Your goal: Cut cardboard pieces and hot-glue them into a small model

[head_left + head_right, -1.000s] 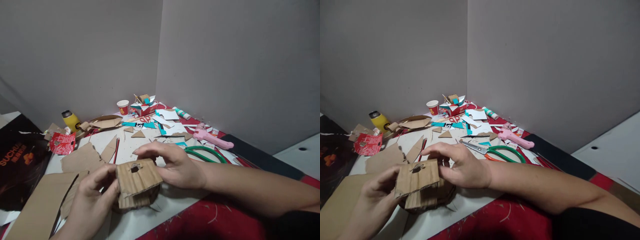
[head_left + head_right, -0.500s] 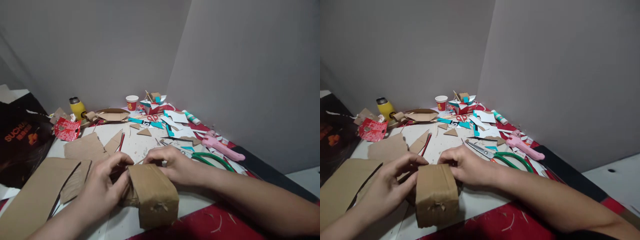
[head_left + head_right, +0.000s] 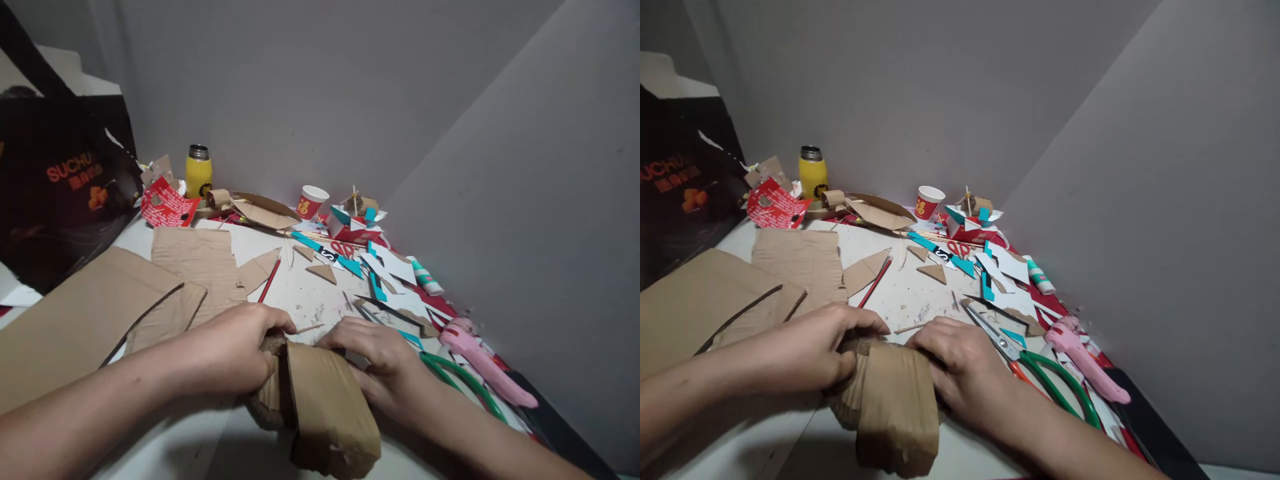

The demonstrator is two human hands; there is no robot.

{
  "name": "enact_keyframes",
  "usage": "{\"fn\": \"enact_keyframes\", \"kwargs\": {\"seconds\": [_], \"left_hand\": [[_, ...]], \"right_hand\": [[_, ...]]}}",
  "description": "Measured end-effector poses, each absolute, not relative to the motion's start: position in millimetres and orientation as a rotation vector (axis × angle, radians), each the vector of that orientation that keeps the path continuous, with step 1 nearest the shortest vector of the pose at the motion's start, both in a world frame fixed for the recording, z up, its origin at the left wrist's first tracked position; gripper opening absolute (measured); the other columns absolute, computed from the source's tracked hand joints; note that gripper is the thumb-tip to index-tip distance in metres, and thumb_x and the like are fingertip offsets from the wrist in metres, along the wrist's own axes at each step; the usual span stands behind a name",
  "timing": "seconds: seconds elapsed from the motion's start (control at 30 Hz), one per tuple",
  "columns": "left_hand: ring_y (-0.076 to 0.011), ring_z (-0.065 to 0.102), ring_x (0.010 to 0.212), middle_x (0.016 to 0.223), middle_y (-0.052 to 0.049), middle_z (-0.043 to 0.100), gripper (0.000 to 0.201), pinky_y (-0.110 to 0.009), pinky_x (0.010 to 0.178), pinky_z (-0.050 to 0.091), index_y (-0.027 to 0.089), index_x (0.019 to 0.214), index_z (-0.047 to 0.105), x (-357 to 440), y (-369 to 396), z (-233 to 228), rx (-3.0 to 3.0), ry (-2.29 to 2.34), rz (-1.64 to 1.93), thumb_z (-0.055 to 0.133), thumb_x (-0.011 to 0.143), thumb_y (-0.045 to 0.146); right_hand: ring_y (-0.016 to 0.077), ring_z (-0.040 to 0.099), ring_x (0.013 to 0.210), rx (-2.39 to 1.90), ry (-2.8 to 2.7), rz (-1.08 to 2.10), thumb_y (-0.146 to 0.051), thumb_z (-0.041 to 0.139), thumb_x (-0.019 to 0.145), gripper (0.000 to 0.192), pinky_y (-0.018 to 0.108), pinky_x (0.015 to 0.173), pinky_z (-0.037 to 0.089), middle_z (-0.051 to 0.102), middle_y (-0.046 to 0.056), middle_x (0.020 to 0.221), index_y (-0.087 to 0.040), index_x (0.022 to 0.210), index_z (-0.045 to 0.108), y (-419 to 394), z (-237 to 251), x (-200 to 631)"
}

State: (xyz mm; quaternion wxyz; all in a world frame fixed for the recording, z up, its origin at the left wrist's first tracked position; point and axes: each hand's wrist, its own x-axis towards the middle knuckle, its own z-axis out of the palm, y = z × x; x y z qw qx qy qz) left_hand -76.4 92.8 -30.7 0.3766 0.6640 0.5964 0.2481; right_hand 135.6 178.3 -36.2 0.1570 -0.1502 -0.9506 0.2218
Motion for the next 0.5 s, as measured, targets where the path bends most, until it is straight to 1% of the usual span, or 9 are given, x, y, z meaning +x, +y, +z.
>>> {"fn": "enact_keyframes", "kwargs": {"seconds": [0.1,0.27,0.33,0.43,0.5], "left_hand": [[-0.0194,0.065,0.070,0.080,-0.002,0.073,0.050,-0.023,0.054,0.039,0.025,0.093,0.072,-75,92,-30,1.701,1.553,0.553,0.047,0.057,0.002],[-0.0193,0.064,0.069,0.078,-0.001,0.072,0.048,-0.023,0.052,0.038,0.024,0.095,0.070,-73,97,-34,1.705,1.566,0.520,0.048,0.058,0.001],[-0.0191,0.064,0.069,0.078,-0.002,0.072,0.043,-0.024,0.053,0.037,0.024,0.093,0.070,-73,98,-37,1.694,1.558,0.520,0.050,0.061,0.004],[-0.0183,0.062,0.067,0.075,-0.001,0.070,0.030,-0.025,0.053,0.037,0.023,0.086,0.069,-73,97,-40,1.656,1.536,0.501,0.052,0.065,0.011],[-0.0174,0.061,0.066,0.073,-0.001,0.069,0.026,-0.025,0.053,0.037,0.023,0.081,0.067,-72,95,-41,1.661,1.538,0.486,0.052,0.065,0.012]], "right_hand": [[0.0147,0.058,0.068,-0.445,-2.739,0.607,-0.017,0.049,0.091,0.014,0.027,0.062,0.043,0.064,0.004,0.073,-0.017,0.085,0.062,178,-39,135],[0.0148,0.056,0.067,-0.385,-2.754,0.521,-0.013,0.048,0.089,0.014,0.027,0.063,0.041,0.063,0.003,0.071,-0.018,0.086,0.060,178,-43,135],[0.0153,0.055,0.067,-0.353,-2.766,0.478,-0.012,0.046,0.088,0.015,0.027,0.062,0.040,0.062,0.004,0.072,-0.018,0.087,0.060,178,-44,135],[0.0157,0.054,0.066,-0.312,-2.784,0.413,-0.010,0.044,0.087,0.016,0.028,0.061,0.039,0.062,0.005,0.071,-0.017,0.087,0.058,178,-44,135],[0.0157,0.054,0.066,-0.296,-2.810,0.381,-0.010,0.043,0.087,0.016,0.028,0.061,0.039,0.062,0.005,0.071,-0.016,0.088,0.058,177,-41,135]]}}
